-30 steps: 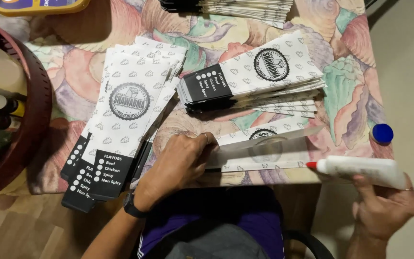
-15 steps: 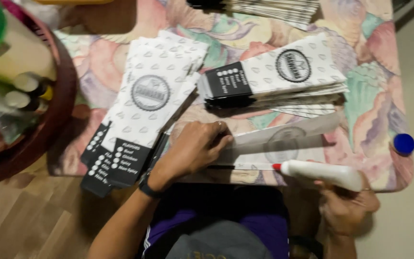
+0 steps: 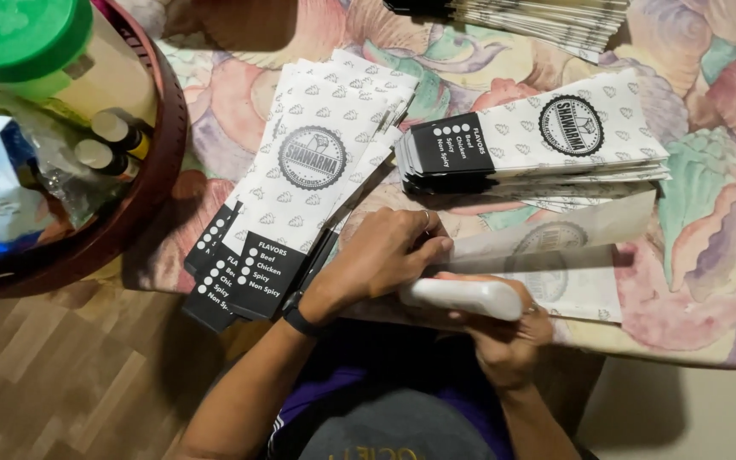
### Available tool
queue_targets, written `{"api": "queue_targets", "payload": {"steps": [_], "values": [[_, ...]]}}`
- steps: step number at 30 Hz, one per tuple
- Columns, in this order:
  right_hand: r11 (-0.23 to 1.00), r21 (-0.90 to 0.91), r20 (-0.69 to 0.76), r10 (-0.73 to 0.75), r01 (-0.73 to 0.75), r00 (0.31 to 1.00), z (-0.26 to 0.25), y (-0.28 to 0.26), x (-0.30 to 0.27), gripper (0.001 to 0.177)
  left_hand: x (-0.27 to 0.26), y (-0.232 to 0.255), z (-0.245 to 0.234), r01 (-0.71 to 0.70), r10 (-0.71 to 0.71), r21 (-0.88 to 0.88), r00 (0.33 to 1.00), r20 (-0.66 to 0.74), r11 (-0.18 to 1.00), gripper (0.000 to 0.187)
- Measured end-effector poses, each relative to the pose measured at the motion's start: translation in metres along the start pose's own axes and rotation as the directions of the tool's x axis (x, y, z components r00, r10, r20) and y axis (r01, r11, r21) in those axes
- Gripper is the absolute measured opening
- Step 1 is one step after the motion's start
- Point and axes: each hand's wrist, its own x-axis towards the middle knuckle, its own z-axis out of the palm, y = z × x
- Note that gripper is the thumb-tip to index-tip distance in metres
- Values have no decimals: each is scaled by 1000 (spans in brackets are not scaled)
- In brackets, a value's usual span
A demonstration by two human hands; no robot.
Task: The person applies glue from a bottle to the edges of paper shawarma wrappers and folds them by hand, repeating the process for multiple items and stacking the finished ones.
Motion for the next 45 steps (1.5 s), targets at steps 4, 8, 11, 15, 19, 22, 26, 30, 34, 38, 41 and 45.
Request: {"api": "queue_targets", "payload": {"steps": [4, 8, 11, 15, 19, 22, 26, 30, 34, 38, 41, 45], "values": [[981, -1, -136, 191, -193, 972, -54, 26, -17, 29, -6, -2, 1, -44, 44, 0, 999, -1, 999, 24], [41, -974, 156, -597, 225, 787, -139, -2, -14, 56, -26, -2, 16, -278, 280, 29, 958, -62, 960, 18], [721, -690, -426, -480, 69, 767, -209, -9, 2, 18, -42, 6, 28, -378, 388, 112, 918, -84, 919, 24], [824, -478, -594, -48, -304, 803, -258, -13, 3, 35, -57, 5, 51, -450, 498, 362, 866, -46, 816, 41], [124, -991, -98, -355, -57, 930, -272, -8, -10, 41, -60, 5, 59, -466, 530, 460, 848, -12, 756, 49], [-135, -990, 91, -439, 35, 894, -206, -26, 1, 36, -62, 1, 66, -426, 485, 467, 875, -6, 775, 63], [-155, -858, 513, -196, 490, 836, -117, -29, 2, 34, -65, -5, 71, -435, 468, 404, 883, 19, 805, 60], [110, -777, 618, -48, 619, 785, -92, -10, 0, 80, -65, -7, 59, -498, 536, 345, 844, -16, 796, 44], [43, -811, 583, 1, 583, 812, -143, -10, -10, 75, -81, -20, 33, -479, 490, 354, 869, 65, 803, 52], [-61, -864, 503, -46, 500, 863, -164, -15, -19, 74, -102, -21, 21, -419, 464, 364, 885, -44, 832, 43], [-28, -884, 467, -77, 467, 881, -161, -15, -20, 73, -97, -4, 29, -395, 483, 371, 856, -183, 841, 31], [12, -876, 478, -96, 482, 873, -162, -11, -22, 78, -81, 18, 52, -453, 522, 305, 829, -201, 838, 43]]}}
